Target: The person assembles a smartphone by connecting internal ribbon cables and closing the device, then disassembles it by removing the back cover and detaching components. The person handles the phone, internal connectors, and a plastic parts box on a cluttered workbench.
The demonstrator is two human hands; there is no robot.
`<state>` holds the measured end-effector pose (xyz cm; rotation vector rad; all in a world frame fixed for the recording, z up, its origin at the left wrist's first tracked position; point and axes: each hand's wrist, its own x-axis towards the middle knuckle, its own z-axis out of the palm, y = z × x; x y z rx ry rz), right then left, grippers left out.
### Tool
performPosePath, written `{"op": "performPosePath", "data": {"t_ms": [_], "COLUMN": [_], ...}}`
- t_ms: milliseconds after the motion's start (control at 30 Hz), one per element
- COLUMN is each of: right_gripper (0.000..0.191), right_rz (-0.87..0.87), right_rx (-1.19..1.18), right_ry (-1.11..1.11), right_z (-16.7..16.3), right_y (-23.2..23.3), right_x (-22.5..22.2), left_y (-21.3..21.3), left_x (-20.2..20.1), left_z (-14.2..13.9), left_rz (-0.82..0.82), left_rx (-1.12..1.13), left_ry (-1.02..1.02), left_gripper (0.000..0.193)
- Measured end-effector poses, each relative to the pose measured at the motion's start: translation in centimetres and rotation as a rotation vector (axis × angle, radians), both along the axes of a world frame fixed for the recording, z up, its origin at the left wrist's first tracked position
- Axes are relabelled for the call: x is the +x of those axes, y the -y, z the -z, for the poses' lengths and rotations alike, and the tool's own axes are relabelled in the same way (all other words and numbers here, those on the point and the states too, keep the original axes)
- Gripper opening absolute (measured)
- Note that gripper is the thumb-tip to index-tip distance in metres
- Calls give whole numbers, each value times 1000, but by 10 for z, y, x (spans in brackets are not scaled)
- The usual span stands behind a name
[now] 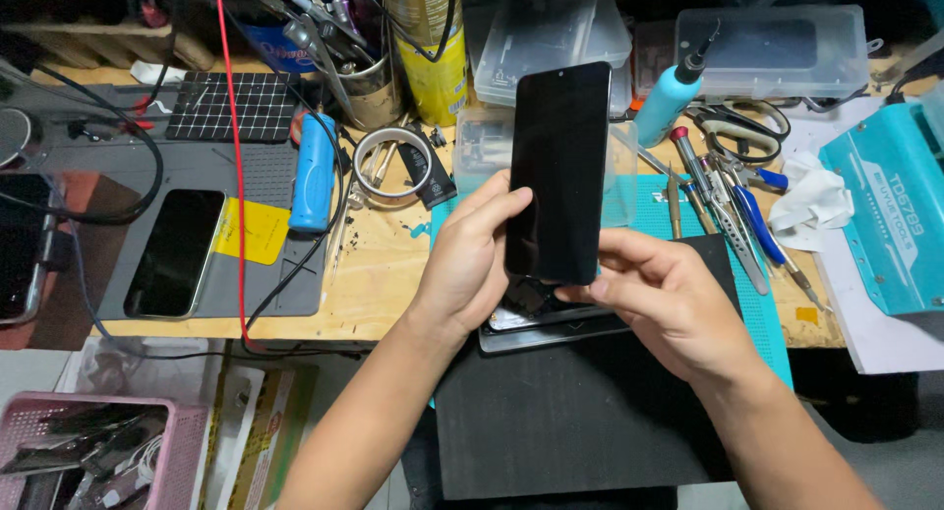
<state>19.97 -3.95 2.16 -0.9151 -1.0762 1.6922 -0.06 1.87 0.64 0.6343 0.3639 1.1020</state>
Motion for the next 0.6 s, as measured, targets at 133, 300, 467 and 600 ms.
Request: {"op": "performPosePath", "data": {"t_ms": [133, 300, 467, 600], "right_gripper": [39, 30, 29, 25], "right_rz": [0, 35, 55, 74], "right_rx": [51, 6, 3, 101], "right_ry": [14, 34, 13, 143], "right_z": [6, 15, 19, 12], "right_y": [-2, -2, -1, 2], "right_x": [5, 8, 5, -5], "left_y": [-1, -2, -4, -8], "left_x": [6, 4, 0, 4], "left_z": [0, 2, 9, 20], "left_rz": [31, 82, 83, 96], "left_rx": [11, 4, -54, -198], "left_ry": [-50, -23, 68, 139], "left_gripper": [31, 32, 35, 23]}}
